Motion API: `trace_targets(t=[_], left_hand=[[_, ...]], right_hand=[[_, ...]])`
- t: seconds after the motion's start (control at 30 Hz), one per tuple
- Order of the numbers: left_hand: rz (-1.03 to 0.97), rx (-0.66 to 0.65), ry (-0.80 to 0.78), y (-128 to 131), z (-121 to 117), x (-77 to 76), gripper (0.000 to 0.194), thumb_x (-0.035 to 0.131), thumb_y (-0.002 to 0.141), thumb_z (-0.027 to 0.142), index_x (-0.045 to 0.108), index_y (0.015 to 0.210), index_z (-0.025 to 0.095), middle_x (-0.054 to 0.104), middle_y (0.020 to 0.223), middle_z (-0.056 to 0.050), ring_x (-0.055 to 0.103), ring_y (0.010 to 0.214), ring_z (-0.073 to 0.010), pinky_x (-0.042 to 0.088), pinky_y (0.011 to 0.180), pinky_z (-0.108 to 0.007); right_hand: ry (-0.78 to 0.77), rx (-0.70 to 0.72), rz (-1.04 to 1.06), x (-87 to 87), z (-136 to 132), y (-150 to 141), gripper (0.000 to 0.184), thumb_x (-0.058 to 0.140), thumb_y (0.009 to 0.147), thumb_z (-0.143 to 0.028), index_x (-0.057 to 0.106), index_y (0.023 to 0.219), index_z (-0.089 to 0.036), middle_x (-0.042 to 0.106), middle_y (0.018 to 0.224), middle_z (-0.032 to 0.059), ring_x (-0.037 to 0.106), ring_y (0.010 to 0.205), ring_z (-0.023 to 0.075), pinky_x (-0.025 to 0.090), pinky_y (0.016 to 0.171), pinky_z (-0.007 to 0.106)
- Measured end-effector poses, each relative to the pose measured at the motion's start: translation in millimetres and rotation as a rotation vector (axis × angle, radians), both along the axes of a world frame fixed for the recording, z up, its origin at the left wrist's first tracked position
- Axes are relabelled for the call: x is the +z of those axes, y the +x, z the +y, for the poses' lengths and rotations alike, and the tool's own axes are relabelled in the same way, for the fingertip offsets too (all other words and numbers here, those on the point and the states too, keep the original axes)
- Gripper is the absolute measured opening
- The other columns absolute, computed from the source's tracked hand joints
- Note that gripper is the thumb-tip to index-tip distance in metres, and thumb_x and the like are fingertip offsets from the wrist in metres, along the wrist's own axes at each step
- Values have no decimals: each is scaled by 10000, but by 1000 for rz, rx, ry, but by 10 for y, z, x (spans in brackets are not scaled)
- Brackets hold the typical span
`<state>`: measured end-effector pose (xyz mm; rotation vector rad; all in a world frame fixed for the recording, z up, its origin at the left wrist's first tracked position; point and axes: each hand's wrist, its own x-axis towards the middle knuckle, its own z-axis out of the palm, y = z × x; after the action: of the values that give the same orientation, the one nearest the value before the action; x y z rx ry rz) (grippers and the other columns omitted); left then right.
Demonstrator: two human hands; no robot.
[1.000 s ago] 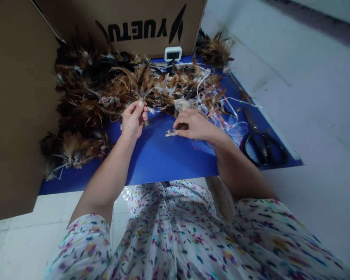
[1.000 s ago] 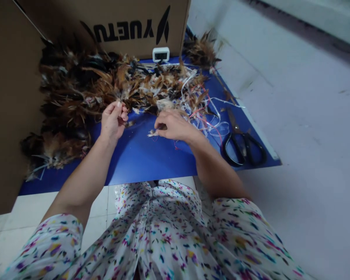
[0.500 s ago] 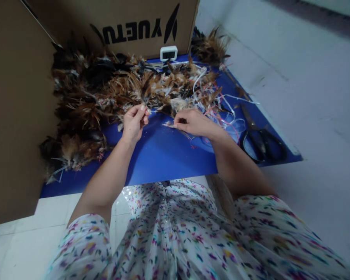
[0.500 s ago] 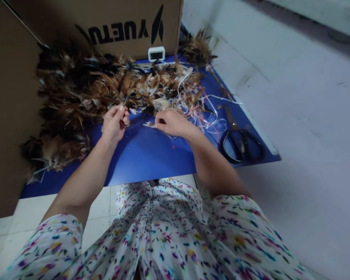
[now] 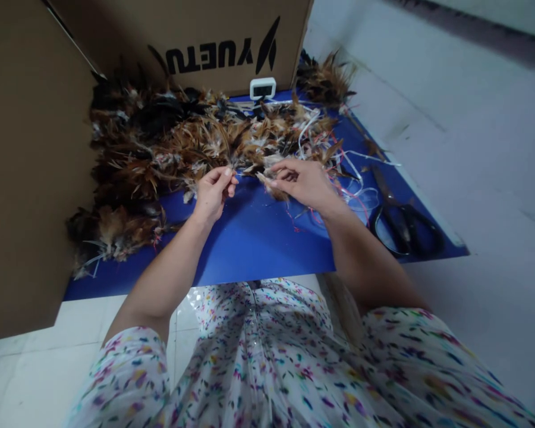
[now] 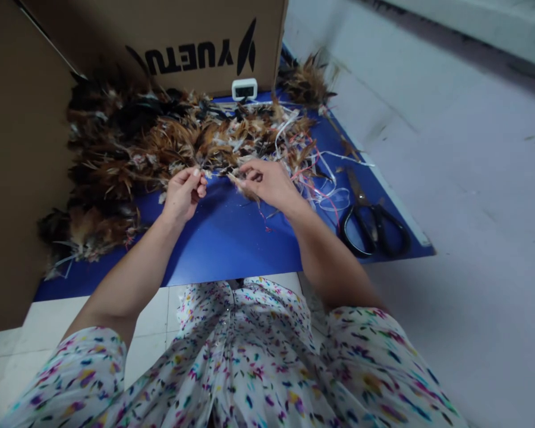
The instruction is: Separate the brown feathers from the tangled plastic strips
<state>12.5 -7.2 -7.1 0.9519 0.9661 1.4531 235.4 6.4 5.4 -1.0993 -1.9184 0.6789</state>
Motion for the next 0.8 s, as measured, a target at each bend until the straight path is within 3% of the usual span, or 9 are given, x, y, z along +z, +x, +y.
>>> trace_targets(t=[0.23,0.37,0.47,0.53,0.67,0.8], left_hand=[[33,-5,61,16,6,-59,278,845,746,364,670,735,147,647,600,34,498,417,-30,393,395,-150],[139,36,79,17,14,-98,320,834,751,415,657,711,151,646,593,28,494,412,-35,394,396,-157],[225,49,99,18,10,-112,335,816,768,438,654,708,150,641,589,23,498,417,-41,400,406,-165],[243,42,111,20,5,-119,348,815,765,451,651,700,150,641,593,19,505,422,-46,408,411,-172],[238,35,99,27,0,-126,356,814,762,458,646,694,152,641,597,16,504,426,-45,406,414,-172],[217,30,47,34,-6,-113,332,812,776,429,642,707,152,636,594,24,493,421,-37,392,414,-163]], right_hand=[[268,-110,33,-50,70,10,165,692,871,-365,764,830,-222,753,858,29,690,813,189,542,794,361],[455,-183,119,-1,74,-4,178,677,899,-394,737,817,-249,757,937,34,698,957,214,536,919,424],[502,-225,173,53,39,-25,197,687,895,-418,703,795,-248,750,925,30,697,971,223,521,966,458],[479,-263,212,74,11,-42,200,702,881,-416,687,790,-238,736,871,22,694,902,209,537,915,433],[319,-324,301,53,3,-68,218,733,844,-419,669,785,-219,663,721,-7,621,670,142,529,664,317],[114,-252,416,16,43,-66,251,778,801,-445,655,798,-227,583,586,-39,552,505,115,465,495,273]])
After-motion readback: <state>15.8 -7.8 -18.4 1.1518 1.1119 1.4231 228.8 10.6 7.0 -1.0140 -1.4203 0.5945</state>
